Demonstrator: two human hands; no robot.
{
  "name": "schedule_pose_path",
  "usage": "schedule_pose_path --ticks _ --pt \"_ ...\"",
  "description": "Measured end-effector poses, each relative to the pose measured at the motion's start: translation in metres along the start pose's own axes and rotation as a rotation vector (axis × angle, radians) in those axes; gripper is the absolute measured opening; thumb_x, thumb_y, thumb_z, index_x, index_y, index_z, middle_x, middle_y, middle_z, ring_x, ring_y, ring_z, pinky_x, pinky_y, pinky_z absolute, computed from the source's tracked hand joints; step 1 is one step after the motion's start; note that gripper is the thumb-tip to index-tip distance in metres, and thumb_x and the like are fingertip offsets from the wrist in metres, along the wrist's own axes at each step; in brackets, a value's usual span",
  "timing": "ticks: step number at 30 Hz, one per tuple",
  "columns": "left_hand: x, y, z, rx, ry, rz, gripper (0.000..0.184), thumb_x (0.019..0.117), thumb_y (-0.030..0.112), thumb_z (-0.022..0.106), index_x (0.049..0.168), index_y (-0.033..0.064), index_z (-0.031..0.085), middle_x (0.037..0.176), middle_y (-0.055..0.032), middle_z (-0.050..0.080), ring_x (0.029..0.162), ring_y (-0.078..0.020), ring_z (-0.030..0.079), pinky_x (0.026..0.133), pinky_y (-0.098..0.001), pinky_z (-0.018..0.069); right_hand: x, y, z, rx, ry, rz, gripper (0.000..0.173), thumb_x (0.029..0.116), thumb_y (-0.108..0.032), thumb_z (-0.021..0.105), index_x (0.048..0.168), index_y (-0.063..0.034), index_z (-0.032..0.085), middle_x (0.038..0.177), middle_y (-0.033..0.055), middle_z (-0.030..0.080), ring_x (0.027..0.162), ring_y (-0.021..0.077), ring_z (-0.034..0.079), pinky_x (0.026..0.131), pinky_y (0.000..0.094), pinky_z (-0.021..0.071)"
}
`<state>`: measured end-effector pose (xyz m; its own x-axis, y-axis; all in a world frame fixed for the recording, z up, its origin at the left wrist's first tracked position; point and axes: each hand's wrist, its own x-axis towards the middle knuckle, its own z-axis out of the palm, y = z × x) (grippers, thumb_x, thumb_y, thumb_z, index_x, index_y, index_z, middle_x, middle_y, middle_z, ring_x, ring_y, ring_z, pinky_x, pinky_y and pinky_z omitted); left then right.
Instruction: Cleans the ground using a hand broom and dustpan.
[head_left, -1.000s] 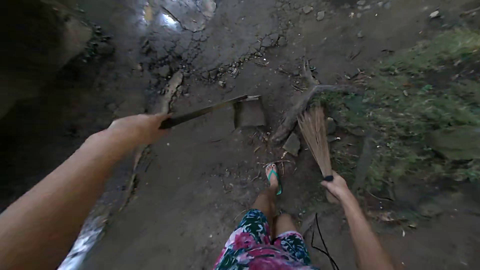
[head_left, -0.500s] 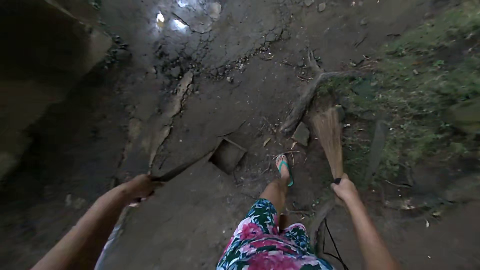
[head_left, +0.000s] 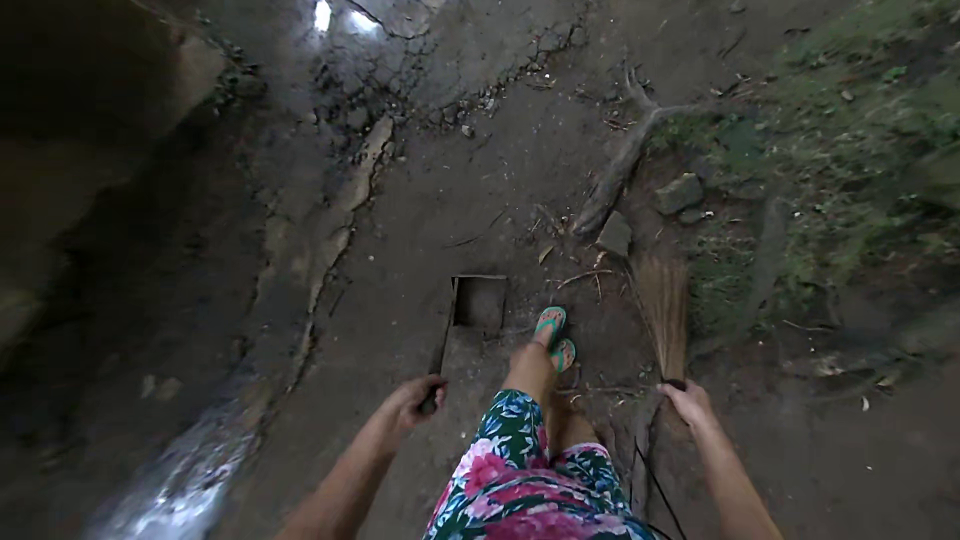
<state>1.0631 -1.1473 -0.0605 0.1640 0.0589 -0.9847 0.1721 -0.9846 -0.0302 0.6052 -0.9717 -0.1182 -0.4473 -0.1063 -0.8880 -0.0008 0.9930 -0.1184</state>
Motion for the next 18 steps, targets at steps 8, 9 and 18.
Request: schedule_pose_path --ticks 8,9,18 --pt "-0.023 -0.028 0.028 -0.308 0.042 0.104 0.007 0.1028 0.005 0.046 0.096 0.0063 0.048 0.065 -0.0028 0.05 0.043 -0.0044 0.046 0.038 -0.0149 0.0435 -0.022 -0.01 0.101 -0.337 -0.288 -0.117 0.068 0.0895 -0.027 0.08 0.146 -0.0033 0.051 0.136 0.0236 0.061 0.13 0.0369 0.058 0.11 0.0557 0.0454" --pt "-0.028 -0.028 0.026 -0.348 0.038 0.093 0.007 0.1024 0.005 0.046 0.095 0.0065 0.048 0.065 -0.0027 0.05 0.042 -0.0041 0.046 0.038 -0.0145 0.043 -0.029 -0.009 0.1 -0.357 -0.323 -0.152 0.069 0.0884 -0.025 0.081 0.147 -0.0048 0.051 0.136 0.0228 0.062 0.129 0.0361 0.059 0.11 0.0554 0.0456" --pt "-0.048 -0.034 0.005 -0.767 -0.101 -0.028 0.016 0.1049 0.015 0.042 0.092 0.0082 0.048 0.06 0.0006 0.048 0.041 -0.0018 0.047 0.037 -0.0118 0.0421 -0.021 -0.084 0.146 -0.495 -0.102 -0.286 0.083 0.0933 -0.022 0.072 0.16 -0.0032 0.026 0.138 0.0252 0.06 0.126 0.0386 0.061 0.106 0.0555 0.0492"
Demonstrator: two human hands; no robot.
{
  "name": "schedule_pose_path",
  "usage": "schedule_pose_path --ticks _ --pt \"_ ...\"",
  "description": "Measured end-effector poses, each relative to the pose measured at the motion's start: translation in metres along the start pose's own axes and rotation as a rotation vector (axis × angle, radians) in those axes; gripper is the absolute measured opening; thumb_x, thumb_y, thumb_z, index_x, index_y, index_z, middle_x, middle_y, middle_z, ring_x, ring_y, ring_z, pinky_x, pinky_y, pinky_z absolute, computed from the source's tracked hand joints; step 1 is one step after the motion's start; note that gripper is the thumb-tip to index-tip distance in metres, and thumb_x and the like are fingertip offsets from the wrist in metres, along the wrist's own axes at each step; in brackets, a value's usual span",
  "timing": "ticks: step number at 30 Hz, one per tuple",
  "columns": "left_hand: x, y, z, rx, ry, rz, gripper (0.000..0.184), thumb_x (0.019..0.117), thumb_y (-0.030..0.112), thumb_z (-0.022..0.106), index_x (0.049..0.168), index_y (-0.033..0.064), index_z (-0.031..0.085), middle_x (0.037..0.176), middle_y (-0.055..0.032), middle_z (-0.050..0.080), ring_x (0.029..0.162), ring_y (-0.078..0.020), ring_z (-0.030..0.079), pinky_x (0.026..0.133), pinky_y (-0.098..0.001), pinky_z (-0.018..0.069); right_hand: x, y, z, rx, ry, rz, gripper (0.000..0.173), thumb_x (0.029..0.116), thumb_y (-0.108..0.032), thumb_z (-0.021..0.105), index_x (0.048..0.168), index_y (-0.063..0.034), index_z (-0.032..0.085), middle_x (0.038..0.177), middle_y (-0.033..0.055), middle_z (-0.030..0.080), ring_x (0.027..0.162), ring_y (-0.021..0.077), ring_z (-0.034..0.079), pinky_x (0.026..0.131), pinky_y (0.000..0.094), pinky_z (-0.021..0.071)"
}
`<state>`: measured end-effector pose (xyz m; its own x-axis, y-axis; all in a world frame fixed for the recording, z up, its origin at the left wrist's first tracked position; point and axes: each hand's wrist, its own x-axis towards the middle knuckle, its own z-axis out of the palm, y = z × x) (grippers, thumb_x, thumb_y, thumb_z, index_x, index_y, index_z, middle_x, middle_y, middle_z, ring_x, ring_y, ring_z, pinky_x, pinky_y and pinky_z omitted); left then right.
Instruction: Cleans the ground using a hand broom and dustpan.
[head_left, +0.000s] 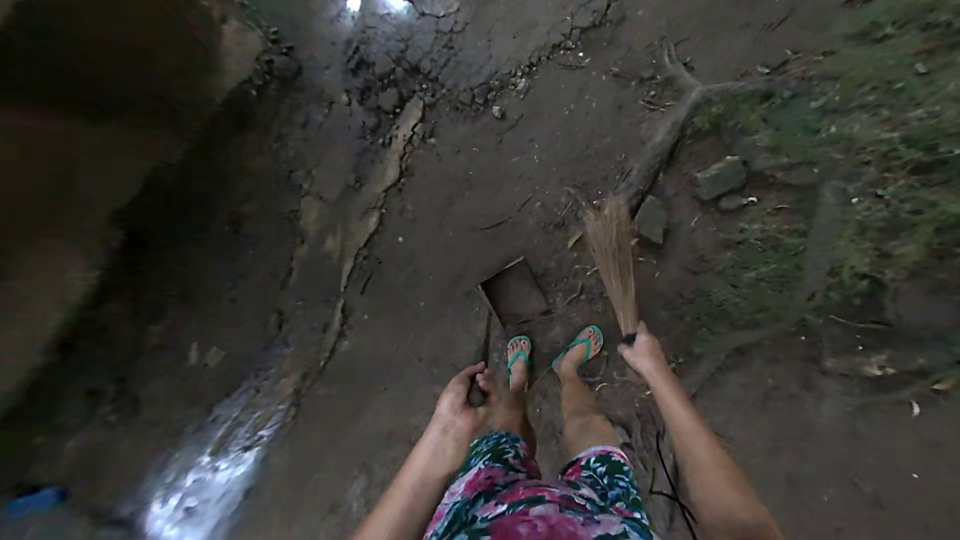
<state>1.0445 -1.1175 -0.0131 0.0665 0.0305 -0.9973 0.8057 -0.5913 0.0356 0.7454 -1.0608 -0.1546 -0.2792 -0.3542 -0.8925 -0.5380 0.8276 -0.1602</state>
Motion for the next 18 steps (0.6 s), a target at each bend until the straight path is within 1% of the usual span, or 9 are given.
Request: schedule_pose_path --ticks 2,4,6,8,10,12,14,16,18 --pt "0.007 0.0 0.004 -0.092 -0.042 -0.02 0.017 0.1049 0.016 0.04 0.092 0.0084 0.048 0.06 0.0004 0.048 0.041 -0.0023 0.047 0.037 -0.012 0.0426 0.018 -0.016 0.014 -0.036 -0.036 0.009 0.081 0.0935 -0.022 0.072 0.158 -0.0004 0.029 0.138 0.0258 0.059 0.127 0.0384 0.06 0.107 0.0548 0.0487" --pt "0.017 -0.001 0.009 -0.172 -0.067 -0.042 0.017 0.1052 0.018 0.041 0.092 0.0088 0.048 0.062 -0.0002 0.048 0.042 -0.0033 0.048 0.039 -0.0127 0.0439 0.016 -0.023 0.016 -0.119 -0.149 -0.021 0.071 0.091 -0.023 0.076 0.149 0.0011 0.042 0.137 0.0259 0.06 0.129 0.0386 0.059 0.108 0.0563 0.047" --pt "0.028 0.0 0.013 -0.17 -0.066 -0.051 0.017 0.1049 0.016 0.041 0.091 0.0085 0.048 0.062 -0.0009 0.049 0.043 -0.0042 0.049 0.039 -0.0134 0.0451 -0.001 -0.022 0.005 -0.258 -0.263 -0.074 0.066 0.0898 -0.023 0.078 0.146 -0.0019 0.049 0.136 0.0259 0.06 0.129 0.0397 0.058 0.108 0.0586 0.0459" --pt "0.036 0.004 0.014 -0.131 -0.071 -0.069 0.016 0.1047 0.015 0.042 0.091 0.0082 0.048 0.063 -0.0019 0.05 0.044 -0.0051 0.051 0.04 -0.0143 0.0466 -0.018 -0.018 -0.011 -0.334 -0.353 -0.129 0.068 0.0903 -0.024 0.079 0.15 -0.007 0.049 0.137 0.0247 0.06 0.129 0.0392 0.058 0.109 0.0587 0.045" --pt "0.04 0.011 0.013 -0.144 -0.078 -0.094 0.015 0.1045 0.015 0.043 0.092 0.0082 0.048 0.066 -0.0026 0.052 0.047 -0.0056 0.053 0.042 -0.0149 0.0481 -0.031 -0.022 -0.028 -0.352 -0.377 -0.17 0.072 0.0908 -0.023 0.079 0.153 -0.009 0.046 0.137 0.0236 0.06 0.128 0.0379 0.059 0.109 0.0572 0.0453" --pt "0.042 0.02 0.012 -0.165 -0.086 -0.096 0.014 0.104 0.015 0.045 0.093 0.0077 0.05 0.068 -0.0032 0.053 0.049 -0.0064 0.055 0.044 -0.0154 0.05 -0.034 -0.042 -0.041 -0.336 -0.302 -0.189 0.073 0.0903 -0.021 0.079 0.154 -0.0088 0.045 0.137 0.0235 0.061 0.127 0.0383 0.059 0.108 0.0582 0.0458" --pt "0.042 0.027 0.012 -0.166 -0.091 -0.085 0.013 0.1045 0.016 0.045 0.095 0.0074 0.05 0.07 -0.0038 0.054 0.051 -0.0071 0.056 0.046 -0.0158 0.0509 -0.021 -0.073 -0.044 -0.301 -0.163 -0.182 0.071 0.0913 -0.02 0.076 0.153 -0.0076 0.043 0.135 0.0247 0.061 0.125 0.0402 0.06 0.106 0.0609 0.0471" --pt "0.042 0.034 0.012 -0.158 -0.097 -0.097 0.015 0.1051 0.017 0.044 0.095 0.0074 0.05 0.069 -0.0039 0.054 0.05 -0.0068 0.056 0.045 -0.0156 0.0504 0.003 -0.108 -0.035 -0.286 -0.018 -0.135 0.07 0.0932 -0.021 0.072 0.153 -0.0048 0.04 0.135 0.0258 0.061 0.125 0.0412 0.061 0.105 0.0607 0.0474" --pt "0.044 0.04 0.012 -0.141 -0.115 -0.109 0.015 0.1057 0.017 0.043 0.096 0.0072 0.049 0.068 -0.0039 0.054 0.049 -0.0066 0.056 0.044 -0.0154 0.0503 0.036 -0.134 -0.019 -0.298 0.066 -0.078 0.074 0.0944 -0.023 0.07 0.155 0.0004 0.034 0.137 0.0275 0.06 0.127 0.0412 0.06 0.106 0.0588 0.0471"
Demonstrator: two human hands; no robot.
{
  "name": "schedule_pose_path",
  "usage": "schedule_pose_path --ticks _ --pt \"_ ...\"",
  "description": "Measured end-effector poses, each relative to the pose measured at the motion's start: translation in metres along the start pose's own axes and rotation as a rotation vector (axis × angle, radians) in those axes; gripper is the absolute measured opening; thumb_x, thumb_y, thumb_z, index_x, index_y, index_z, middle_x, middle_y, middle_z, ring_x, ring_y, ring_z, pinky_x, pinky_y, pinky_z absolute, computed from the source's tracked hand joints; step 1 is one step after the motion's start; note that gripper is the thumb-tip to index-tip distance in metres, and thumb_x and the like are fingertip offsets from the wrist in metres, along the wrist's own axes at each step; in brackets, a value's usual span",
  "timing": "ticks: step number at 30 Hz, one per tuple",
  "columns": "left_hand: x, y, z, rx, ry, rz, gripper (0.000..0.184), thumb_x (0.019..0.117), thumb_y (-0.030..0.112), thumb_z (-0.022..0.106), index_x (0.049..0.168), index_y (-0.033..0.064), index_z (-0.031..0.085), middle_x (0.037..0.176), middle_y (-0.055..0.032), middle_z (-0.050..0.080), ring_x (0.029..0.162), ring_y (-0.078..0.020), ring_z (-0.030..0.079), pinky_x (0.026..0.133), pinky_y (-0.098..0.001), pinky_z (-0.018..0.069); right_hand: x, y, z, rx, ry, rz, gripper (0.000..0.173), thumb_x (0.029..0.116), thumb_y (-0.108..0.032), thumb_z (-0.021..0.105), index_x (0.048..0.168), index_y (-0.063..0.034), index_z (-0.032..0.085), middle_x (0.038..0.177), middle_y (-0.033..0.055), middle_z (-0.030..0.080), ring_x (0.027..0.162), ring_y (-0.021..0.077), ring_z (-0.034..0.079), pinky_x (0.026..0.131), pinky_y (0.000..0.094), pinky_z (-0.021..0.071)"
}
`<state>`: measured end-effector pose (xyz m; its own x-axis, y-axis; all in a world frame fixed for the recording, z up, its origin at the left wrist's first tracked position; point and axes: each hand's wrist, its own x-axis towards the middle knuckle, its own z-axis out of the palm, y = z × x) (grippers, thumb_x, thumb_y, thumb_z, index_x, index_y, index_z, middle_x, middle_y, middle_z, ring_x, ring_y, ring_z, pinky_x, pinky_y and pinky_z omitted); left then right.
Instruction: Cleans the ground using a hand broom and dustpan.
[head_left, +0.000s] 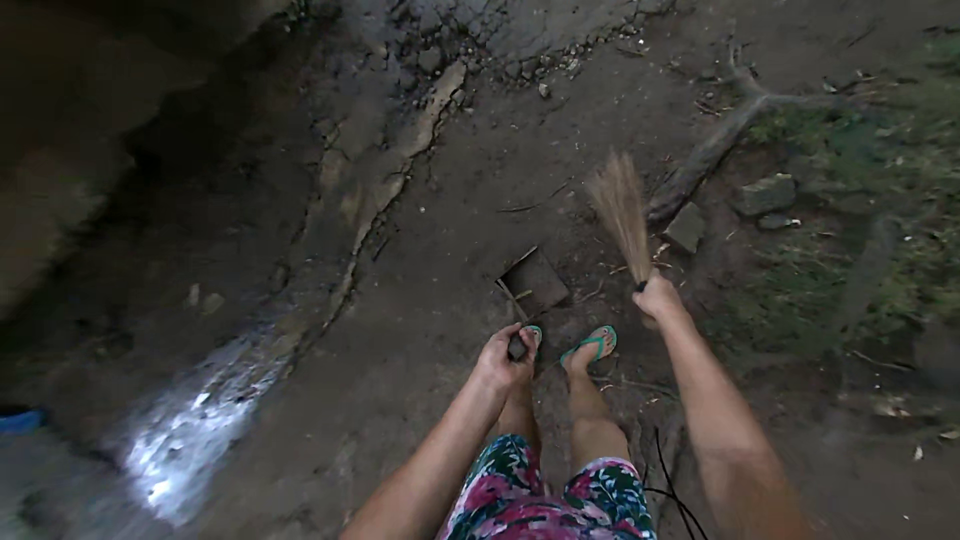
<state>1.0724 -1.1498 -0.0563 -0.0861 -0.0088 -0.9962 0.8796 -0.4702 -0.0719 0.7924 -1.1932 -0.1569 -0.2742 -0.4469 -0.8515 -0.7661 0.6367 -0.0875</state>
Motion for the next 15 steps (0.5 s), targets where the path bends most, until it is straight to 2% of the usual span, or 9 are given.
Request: schedule_pose_path --ticks 1,3,4,6,9,11,13,15 --pt "0.001 0.002 0.001 -0.006 -0.006 -0.003 0.015 0.1056 0.016 0.043 0.095 0.007 0.05 0.068 -0.004 0.055 0.049 -0.0067 0.056 0.044 -0.0156 0.0504 0.014 -0.007 0.006 -0.019 -0.002 0.019 0.074 0.0944 -0.024 0.07 0.153 0.003 0.034 0.137 0.0278 0.059 0.127 0.0407 0.06 0.106 0.0578 0.0474" --pt "0.0 0.005 0.002 -0.023 -0.007 -0.001 0.015 0.1052 0.015 0.043 0.094 0.0069 0.049 0.067 -0.004 0.055 0.049 -0.0066 0.057 0.044 -0.0154 0.0505 0.02 -0.009 0.008 -0.045 -0.084 0.007 0.064 0.0927 -0.023 0.072 0.144 0.006 0.046 0.136 0.0276 0.06 0.128 0.0396 0.059 0.107 0.0576 0.0467" --pt "0.0 0.006 0.002 -0.029 -0.007 0.002 0.015 0.1051 0.015 0.043 0.094 0.0066 0.05 0.068 -0.0043 0.055 0.049 -0.007 0.057 0.045 -0.0156 0.0509 0.013 -0.003 0.006 -0.053 -0.144 -0.015 0.059 0.0909 -0.021 0.075 0.138 0.0063 0.052 0.135 0.0284 0.059 0.127 0.0403 0.059 0.106 0.059 0.0459" --pt "0.0 0.008 0.001 -0.032 0.0 0.007 0.014 0.1047 0.014 0.044 0.095 0.0063 0.05 0.069 -0.0045 0.055 0.05 -0.0071 0.057 0.046 -0.0154 0.051 -0.012 0.023 0.0 -0.045 -0.229 -0.075 0.057 0.0889 -0.022 0.078 0.136 0.0023 0.057 0.132 0.0279 0.061 0.126 0.0415 0.059 0.105 0.0613 0.0458" --pt "0.0 0.008 -0.002 -0.005 0.014 -0.002 0.013 0.1046 0.015 0.045 0.096 0.0065 0.05 0.069 -0.0042 0.055 0.051 -0.0066 0.057 0.046 -0.0151 0.0508 -0.057 0.081 -0.013 0.09 -0.329 -0.152 0.061 0.0897 -0.022 0.08 0.144 -0.0075 0.056 0.129 0.0218 0.065 0.117 0.0345 0.065 0.102 0.0555 0.0501" --pt "-0.001 0.01 -0.004 0.021 0.017 -0.017 0.014 0.1048 0.016 0.045 0.096 0.0067 0.05 0.068 -0.0041 0.055 0.049 -0.0064 0.056 0.045 -0.0152 0.0503 -0.081 0.103 -0.015 0.188 -0.352 -0.15 0.069 0.0914 -0.02 0.079 0.152 -0.0092 0.048 0.133 0.021 0.063 0.117 0.0316 0.065 0.103 0.0508 0.0506" --pt "-0.002 0.011 -0.005 0.048 0.026 -0.018 0.013 0.1044 0.015 0.045 0.096 0.0064 0.05 0.068 -0.0045 0.056 0.049 -0.0065 0.056 0.044 -0.0155 0.05 -0.086 0.105 0.002 0.249 -0.275 -0.093 0.074 0.092 -0.019 0.078 0.156 -0.0087 0.042 0.137 0.0223 0.061 0.122 0.0337 0.063 0.106 0.0519 0.0493" --pt "-0.002 0.011 -0.007 0.068 0.02 -0.025 0.013 0.1042 0.015 0.045 0.096 0.0061 0.05 0.069 -0.0048 0.056 0.05 -0.0067 0.057 0.044 -0.0156 0.0504 -0.076 0.092 0.035 0.271 -0.143 -0.005 0.073 0.092 -0.021 0.077 0.154 -0.0057 0.042 0.136 0.0247 0.06 0.126 0.0385 0.06 0.107 0.057 0.0472"
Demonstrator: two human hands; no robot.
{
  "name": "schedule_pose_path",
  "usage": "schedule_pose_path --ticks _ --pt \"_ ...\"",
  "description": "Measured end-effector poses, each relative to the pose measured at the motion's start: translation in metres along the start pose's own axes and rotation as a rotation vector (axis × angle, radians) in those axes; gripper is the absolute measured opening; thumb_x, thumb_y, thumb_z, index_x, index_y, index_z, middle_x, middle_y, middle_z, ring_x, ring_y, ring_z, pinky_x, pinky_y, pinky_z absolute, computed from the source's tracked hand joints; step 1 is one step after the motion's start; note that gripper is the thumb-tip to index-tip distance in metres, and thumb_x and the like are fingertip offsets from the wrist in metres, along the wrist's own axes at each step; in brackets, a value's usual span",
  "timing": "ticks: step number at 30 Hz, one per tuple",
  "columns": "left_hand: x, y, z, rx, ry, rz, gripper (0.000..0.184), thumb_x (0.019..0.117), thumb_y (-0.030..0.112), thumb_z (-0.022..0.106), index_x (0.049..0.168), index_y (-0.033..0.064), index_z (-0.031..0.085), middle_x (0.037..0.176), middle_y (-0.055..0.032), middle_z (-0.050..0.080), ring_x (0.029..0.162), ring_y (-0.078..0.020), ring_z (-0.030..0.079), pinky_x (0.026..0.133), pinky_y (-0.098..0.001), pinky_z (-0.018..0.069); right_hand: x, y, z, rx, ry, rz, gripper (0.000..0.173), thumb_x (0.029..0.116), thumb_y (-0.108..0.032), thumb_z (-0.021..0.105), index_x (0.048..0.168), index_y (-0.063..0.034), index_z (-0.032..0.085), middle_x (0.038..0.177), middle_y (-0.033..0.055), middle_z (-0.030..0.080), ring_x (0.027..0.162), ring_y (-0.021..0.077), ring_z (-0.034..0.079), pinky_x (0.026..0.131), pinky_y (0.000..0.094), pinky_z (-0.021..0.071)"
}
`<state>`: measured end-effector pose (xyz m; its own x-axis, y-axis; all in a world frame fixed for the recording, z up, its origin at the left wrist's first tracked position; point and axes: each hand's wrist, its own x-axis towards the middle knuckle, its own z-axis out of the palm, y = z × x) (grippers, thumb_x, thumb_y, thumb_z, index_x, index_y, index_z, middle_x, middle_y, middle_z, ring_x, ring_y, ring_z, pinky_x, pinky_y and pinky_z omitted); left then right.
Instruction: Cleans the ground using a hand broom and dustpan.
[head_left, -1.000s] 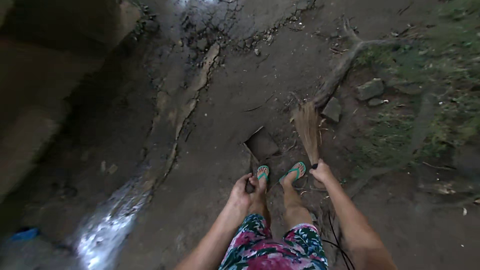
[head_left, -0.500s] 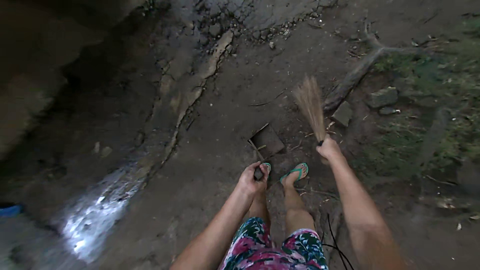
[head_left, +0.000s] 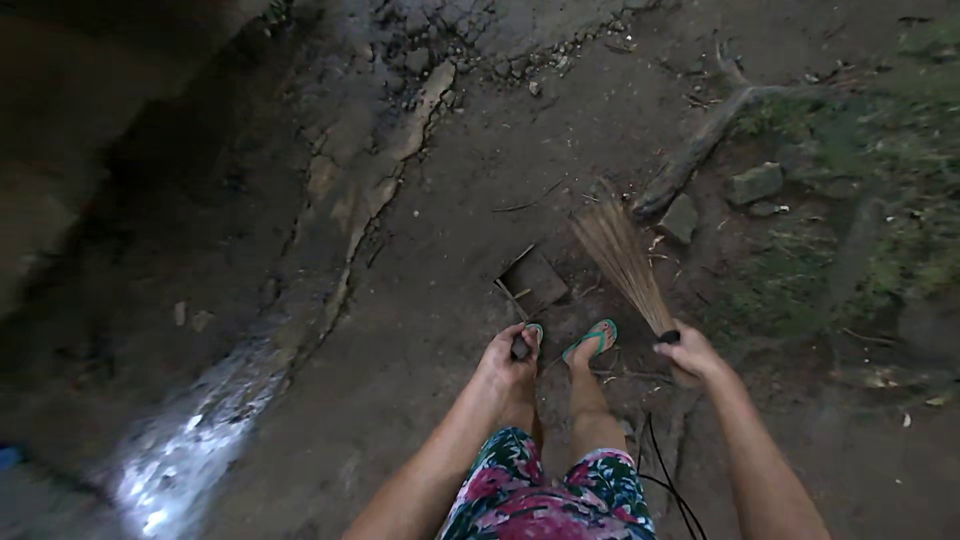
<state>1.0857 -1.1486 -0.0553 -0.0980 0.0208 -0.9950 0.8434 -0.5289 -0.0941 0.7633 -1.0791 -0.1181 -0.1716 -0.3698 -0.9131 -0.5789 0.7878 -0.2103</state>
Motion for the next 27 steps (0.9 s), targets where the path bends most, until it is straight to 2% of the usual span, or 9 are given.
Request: schedule_pose_path --ticks 3,6,9,12,16,19,21,24,27 --pt "0.0 0.001 -0.002 0.022 -0.012 -0.012 0.015 0.1047 0.016 0.043 0.094 0.0069 0.05 0.068 -0.0044 0.055 0.049 -0.0065 0.056 0.043 -0.0154 0.0498 0.03 -0.02 0.057 0.024 0.105 0.115 0.073 0.0925 -0.026 0.075 0.152 -0.0011 0.04 0.134 0.0259 0.062 0.125 0.0401 0.061 0.106 0.0583 0.0483" --pt "-0.001 0.007 -0.005 -0.017 -0.019 -0.001 0.015 0.1039 0.014 0.042 0.094 0.0063 0.05 0.068 -0.0039 0.054 0.048 -0.0064 0.055 0.043 -0.0148 0.0491 0.031 -0.031 0.092 -0.006 -0.056 0.119 0.069 0.0913 -0.03 0.077 0.146 -0.0006 0.048 0.135 0.0243 0.061 0.128 0.037 0.06 0.108 0.0559 0.047" --pt "-0.002 0.022 -0.013 -0.074 -0.035 -0.02 0.019 0.1041 0.016 0.04 0.092 0.006 0.05 0.067 -0.0027 0.053 0.047 -0.0052 0.054 0.043 -0.0137 0.0482 0.009 -0.028 0.086 -0.085 -0.229 0.006 0.068 0.0887 -0.028 0.08 0.146 -0.0054 0.052 0.136 0.0237 0.061 0.128 0.0375 0.059 0.109 0.0569 0.0456" --pt "-0.015 0.039 -0.025 -0.127 -0.059 -0.04 0.021 0.1048 0.018 0.04 0.092 0.0057 0.05 0.066 -0.0024 0.054 0.048 -0.005 0.055 0.043 -0.0138 0.0493 -0.004 -0.031 0.063 -0.109 -0.272 -0.12 0.077 0.0892 -0.025 0.081 0.155 -0.0092 0.044 0.139 0.0221 0.06 0.129 0.0353 0.059 0.11 0.055 0.045" --pt "-0.039 0.056 -0.04 -0.165 -0.054 -0.038 0.02 0.105 0.018 0.04 0.095 0.0046 0.051 0.068 -0.0027 0.054 0.049 -0.0047 0.056 0.044 -0.0128 0.0493 0.01 -0.088 0.038 -0.119 -0.03 -0.108 0.074 0.0937 -0.022 0.074 0.157 -0.0058 0.038 0.138 0.0245 0.059 0.128 0.0389 0.059 0.108 0.0572 0.0464" --pt "-0.042 0.061 -0.038 -0.175 -0.047 -0.028 0.02 0.1048 0.017 0.04 0.093 0.0051 0.051 0.069 -0.0026 0.054 0.048 -0.0044 0.055 0.044 -0.0126 0.0492 0.057 -0.134 0.039 -0.183 0.17 0.023 0.075 0.0957 -0.021 0.068 0.157 -0.001 0.03 0.136 0.0274 0.06 0.124 0.0416 0.062 0.103 0.0579 0.0497" --pt "-0.034 0.063 -0.031 -0.148 -0.032 0.0 0.018 0.1046 0.016 0.039 0.093 0.0057 0.049 0.068 -0.0026 0.052 0.047 -0.0042 0.053 0.042 -0.0126 0.0477 0.085 -0.148 0.04 -0.225 0.188 0.086 0.08 0.0937 -0.02 0.069 0.157 0.0027 0.026 0.137 0.0284 0.058 0.124 0.0418 0.062 0.102 0.0572 0.0511" --pt "-0.013 0.068 -0.023 -0.038 0.001 0.037 0.016 0.105 0.014 0.04 0.094 0.0066 0.049 0.068 -0.0029 0.052 0.046 -0.0049 0.052 0.041 -0.0139 0.0476 0.081 -0.144 0.039 -0.287 0.045 0.01 0.057 0.0902 -0.02 0.075 0.136 0.0058 0.053 0.129 0.0284 0.063 0.122 0.0417 0.062 0.101 0.0601 0.05" --pt "0.003 0.071 -0.025 0.079 0.036 0.038 0.015 0.1047 0.013 0.041 0.094 0.0071 0.049 0.068 -0.003 0.052 0.046 -0.005 0.051 0.041 -0.0143 0.0466 0.043 -0.118 0.027 -0.318 -0.17 -0.13 0.06 0.0909 -0.022 0.077 0.142 -0.0006 0.054 0.132 0.0274 0.061 0.125 0.0411 0.059 0.105 0.0611 0.0457"
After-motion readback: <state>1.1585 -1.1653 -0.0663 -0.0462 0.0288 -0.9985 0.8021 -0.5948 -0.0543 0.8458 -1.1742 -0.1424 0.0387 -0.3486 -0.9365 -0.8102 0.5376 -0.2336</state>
